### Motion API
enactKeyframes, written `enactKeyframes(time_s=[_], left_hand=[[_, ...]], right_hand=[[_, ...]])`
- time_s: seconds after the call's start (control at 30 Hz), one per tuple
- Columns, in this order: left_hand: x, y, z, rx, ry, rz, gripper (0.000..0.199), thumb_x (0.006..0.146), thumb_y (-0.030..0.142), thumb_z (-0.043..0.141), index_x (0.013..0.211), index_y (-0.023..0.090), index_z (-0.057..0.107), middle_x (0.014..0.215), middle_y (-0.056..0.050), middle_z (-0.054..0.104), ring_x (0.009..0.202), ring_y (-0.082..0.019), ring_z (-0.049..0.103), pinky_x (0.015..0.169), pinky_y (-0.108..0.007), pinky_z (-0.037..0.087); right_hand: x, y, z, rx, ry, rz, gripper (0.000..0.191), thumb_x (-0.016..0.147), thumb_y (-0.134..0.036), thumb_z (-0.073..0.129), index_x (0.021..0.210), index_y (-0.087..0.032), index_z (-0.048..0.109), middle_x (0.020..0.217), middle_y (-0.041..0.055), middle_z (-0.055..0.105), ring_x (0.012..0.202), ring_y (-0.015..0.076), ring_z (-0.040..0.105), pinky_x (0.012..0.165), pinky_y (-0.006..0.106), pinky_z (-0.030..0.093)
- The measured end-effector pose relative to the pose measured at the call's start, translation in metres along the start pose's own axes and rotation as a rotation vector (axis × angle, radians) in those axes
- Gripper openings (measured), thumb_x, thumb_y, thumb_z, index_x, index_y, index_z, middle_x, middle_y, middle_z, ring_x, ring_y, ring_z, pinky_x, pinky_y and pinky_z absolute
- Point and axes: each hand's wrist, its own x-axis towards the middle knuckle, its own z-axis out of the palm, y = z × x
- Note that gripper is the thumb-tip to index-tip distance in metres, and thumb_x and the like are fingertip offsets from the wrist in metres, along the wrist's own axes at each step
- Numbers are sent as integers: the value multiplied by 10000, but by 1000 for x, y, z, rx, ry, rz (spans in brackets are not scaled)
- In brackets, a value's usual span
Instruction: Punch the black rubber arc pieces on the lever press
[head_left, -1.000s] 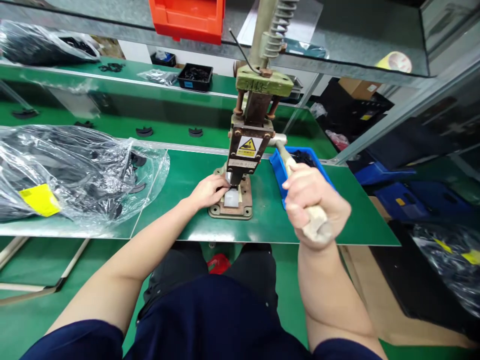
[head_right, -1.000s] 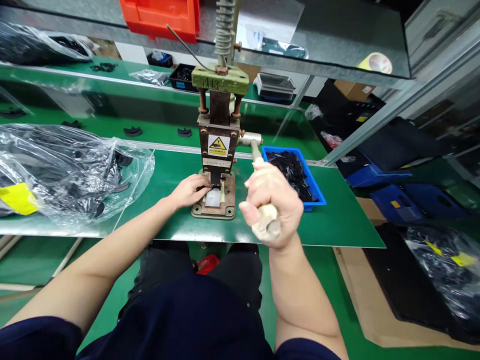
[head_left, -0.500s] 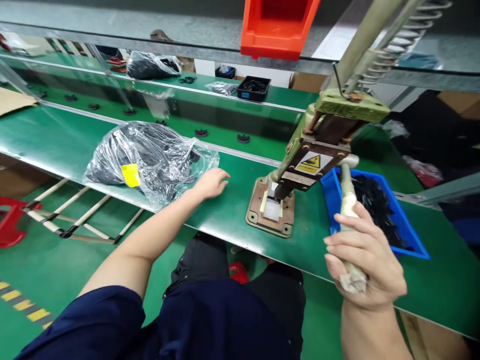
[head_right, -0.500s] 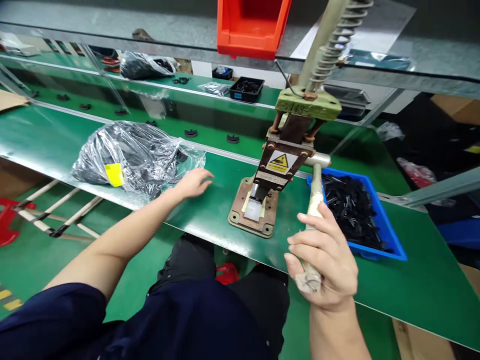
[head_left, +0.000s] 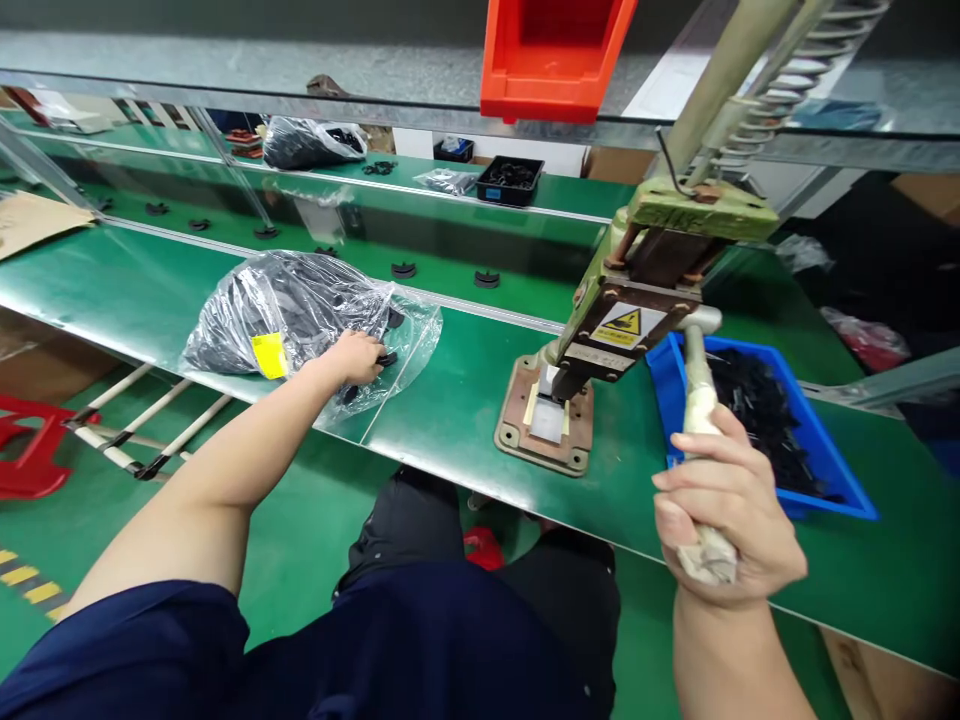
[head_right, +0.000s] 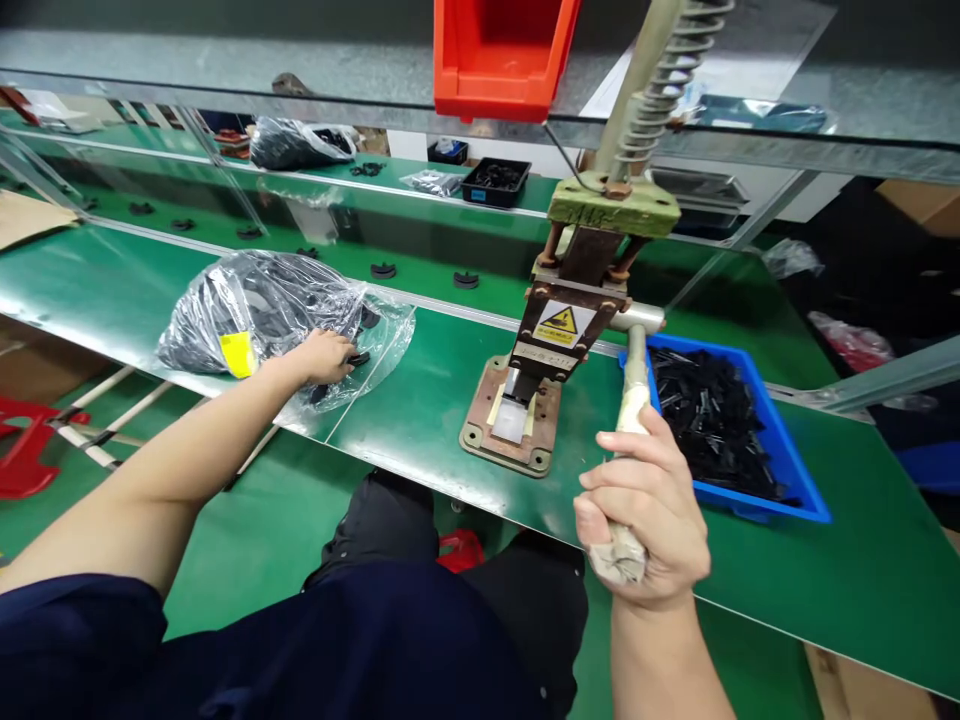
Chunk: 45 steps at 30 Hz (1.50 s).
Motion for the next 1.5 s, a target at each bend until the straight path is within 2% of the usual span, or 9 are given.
enactKeyframes(time_s=[0.17,0.3,0.37,0.5,0.67,0.8,1.03,1.27,1.5], left_hand=[[8,22,-5,-183,226,-29,453,1023,387,431,1140,150,799,1159,-196,788,1140,-352,705,1044,-478,471],[9,72,-27,-614,467,-52,397,1005,518,539,1031,198,773,1094,-104,797,1030,-262,720,935,-361,544],[9,112,-40,-916,396,-70,406,1007,578,563,961,205,717,899,-55,783,797,-195,710,747,-301,555],[14,195,-55,-1461,50,51,403,959,582,707,924,193,605,703,-14,722,549,-111,637,546,-225,510],[37,254,-63,-1686,-188,50,391,932,459,806,881,188,529,581,8,671,496,-110,660,519,-200,534],[48,268,-67,-1662,-272,29,383,948,429,795,867,198,500,547,-6,672,450,-120,650,498,-199,533],[54,272,-73,-1488,-315,-19,334,978,355,755,831,208,494,506,-7,645,416,-121,616,463,-183,492],[56,278,-80,-1439,-389,-79,190,986,340,733,979,198,608,508,1,638,428,-128,617,476,-185,499],[59,279,-84,-1413,-357,-45,188,978,322,724,1097,187,671,529,9,637,396,-121,586,448,-193,487]], right_hand=[[-2,0,0,0,3,-6,140,826,-203,744,710,-235,671,755,-28,716,999,247,754,1194,690,521],[-4,-1,1,-5,7,10,131,829,-215,733,723,-252,667,749,-32,711,1010,237,741,1207,666,521],[-4,-1,2,2,13,5,134,814,-210,738,718,-248,653,744,-32,705,999,240,738,1205,672,514],[-4,-1,1,-5,2,1,117,793,-196,724,730,-265,653,743,-42,701,997,238,733,1204,667,511],[-5,-3,-1,-30,-29,22,128,807,-205,714,735,-273,633,753,-50,700,1013,225,733,1216,667,508],[-5,-3,0,-15,-17,12,126,832,-223,709,744,-275,636,768,-56,693,1028,220,723,1212,665,507],[-8,-1,2,-12,-3,10,139,872,-281,701,745,-281,645,753,-56,686,1043,206,729,1223,643,507],[-11,0,3,-25,17,37,123,864,-322,690,747,-301,659,738,-53,697,1007,221,740,1229,643,515],[-8,-2,2,-27,11,32,147,858,-253,697,727,-278,636,753,-61,685,1013,198,734,1233,632,510]])
